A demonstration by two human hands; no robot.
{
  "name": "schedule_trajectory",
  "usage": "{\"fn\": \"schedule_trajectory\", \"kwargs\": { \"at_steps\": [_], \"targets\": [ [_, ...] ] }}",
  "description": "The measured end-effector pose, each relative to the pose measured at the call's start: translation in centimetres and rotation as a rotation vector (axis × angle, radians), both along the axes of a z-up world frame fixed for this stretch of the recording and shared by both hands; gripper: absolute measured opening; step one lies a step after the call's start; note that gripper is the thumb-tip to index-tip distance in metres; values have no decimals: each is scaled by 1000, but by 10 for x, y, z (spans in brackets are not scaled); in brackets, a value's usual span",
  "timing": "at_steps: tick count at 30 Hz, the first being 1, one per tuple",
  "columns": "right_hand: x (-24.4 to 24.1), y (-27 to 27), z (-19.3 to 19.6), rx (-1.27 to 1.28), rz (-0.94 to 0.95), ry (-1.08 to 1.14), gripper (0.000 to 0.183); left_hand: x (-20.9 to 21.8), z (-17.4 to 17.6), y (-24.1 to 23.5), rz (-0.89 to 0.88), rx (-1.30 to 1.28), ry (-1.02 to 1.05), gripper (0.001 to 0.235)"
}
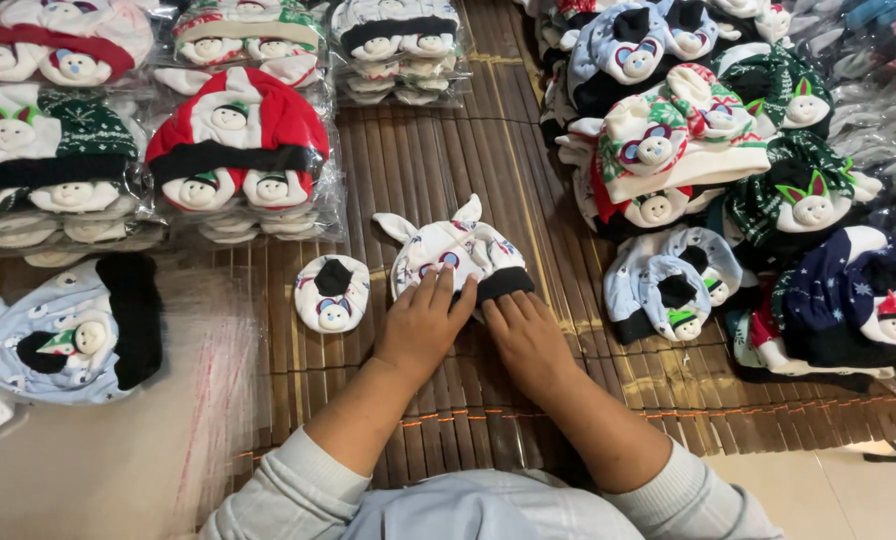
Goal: Packaging knitted hats into individual plastic bags
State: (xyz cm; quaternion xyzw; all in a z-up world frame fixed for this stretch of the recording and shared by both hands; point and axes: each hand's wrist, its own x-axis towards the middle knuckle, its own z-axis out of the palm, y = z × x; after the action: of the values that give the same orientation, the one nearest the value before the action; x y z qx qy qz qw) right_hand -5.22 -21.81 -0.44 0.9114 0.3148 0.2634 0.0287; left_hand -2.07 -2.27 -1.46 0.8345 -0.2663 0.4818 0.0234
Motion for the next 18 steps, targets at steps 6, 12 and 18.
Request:
{"fn": "schedule_trajectory", "kwargs": {
  "at_steps": [6,12,18],
  "targets": [
    [-15,-20,41,135,191,-62,28,-6,0,14,-96,15,78,38],
    [-11,-20,40,262,162,-186,28,-11,8,23,-119,31,119,41],
    [0,-33,22,193,104,-14,29,-13,9,33,-107,41,87,35]
  ]
}}
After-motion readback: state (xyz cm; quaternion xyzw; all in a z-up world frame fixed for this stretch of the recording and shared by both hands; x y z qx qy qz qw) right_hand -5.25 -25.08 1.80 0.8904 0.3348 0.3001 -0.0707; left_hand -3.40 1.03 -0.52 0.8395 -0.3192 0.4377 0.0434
